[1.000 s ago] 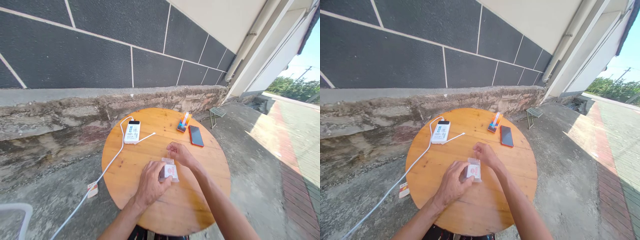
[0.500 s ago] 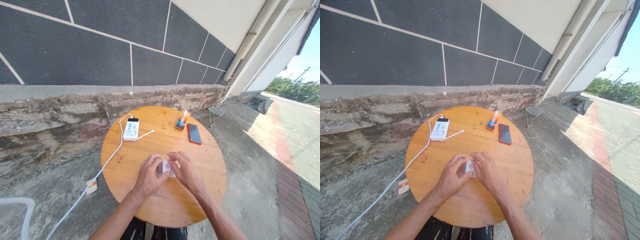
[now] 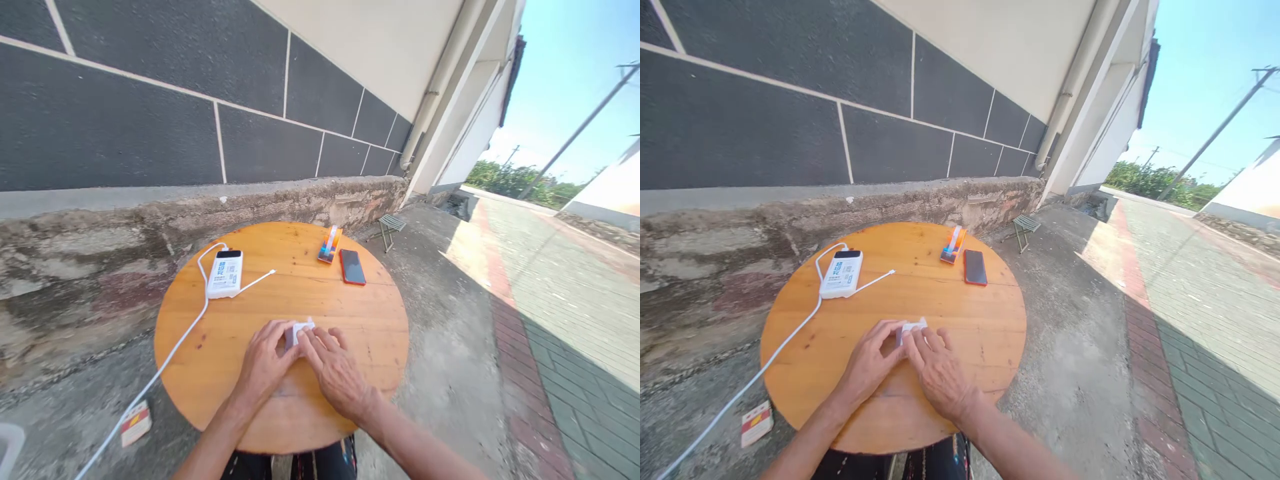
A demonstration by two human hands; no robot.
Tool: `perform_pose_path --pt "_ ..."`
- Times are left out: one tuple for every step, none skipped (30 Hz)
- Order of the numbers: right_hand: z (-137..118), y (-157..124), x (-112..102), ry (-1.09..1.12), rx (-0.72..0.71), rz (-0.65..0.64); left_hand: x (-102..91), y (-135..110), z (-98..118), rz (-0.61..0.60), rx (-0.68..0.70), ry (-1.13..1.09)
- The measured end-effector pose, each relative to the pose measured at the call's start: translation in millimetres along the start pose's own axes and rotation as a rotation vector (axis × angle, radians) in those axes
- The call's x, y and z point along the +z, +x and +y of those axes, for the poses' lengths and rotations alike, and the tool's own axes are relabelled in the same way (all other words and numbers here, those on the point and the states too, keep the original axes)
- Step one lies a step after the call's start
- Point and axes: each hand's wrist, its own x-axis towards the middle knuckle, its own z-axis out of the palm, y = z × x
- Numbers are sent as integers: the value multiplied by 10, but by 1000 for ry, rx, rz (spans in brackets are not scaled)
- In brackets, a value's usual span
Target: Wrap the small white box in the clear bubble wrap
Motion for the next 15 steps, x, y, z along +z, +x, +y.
perform_pose_path --pt "-28 -7 -12 -7 10 -9 19 -5 -36 11 6 3" --pt "-52 -10 -21 -15 28 -2 41 -5 -75 40 20 12" --pt "-75 -10 -27 -19 48 9 64 0 -112 96 40 18" --pt "-95 -10 -29 -19 78 21 86 8 -146 113 61 22" --pt "-115 -9 -26 -15 109 34 104 16 -171 82 90 15" --pt "-134 -9 -20 -9 136 46 116 23 -185 45 108 7" --pt "-153 -11 -12 0 158 55 120 25 -187 8 118 -1" --pt "-169 -14 -5 11 172 64 118 23 -177 -23 123 -10" --pt "-182 -22 1 23 178 72 110 17 -156 -40 122 -17" --pt "-190 -34 6 34 177 79 97 8 -128 -41 120 -23" --pt "-192 -53 8 46 171 87 83 -2 -95 -45 124 -24" --pt "-184 -79 9 57 162 97 69 -12 -61 -33 125 -23" --pt "-167 -112 9 64 154 110 56 -19 -30 -29 134 -18" --pt "-138 -149 8 73 145 135 45 -23 -2 -26 143 -17" --pt "-98 -188 7 87 138 156 36 -24 20 -18 139 -16"
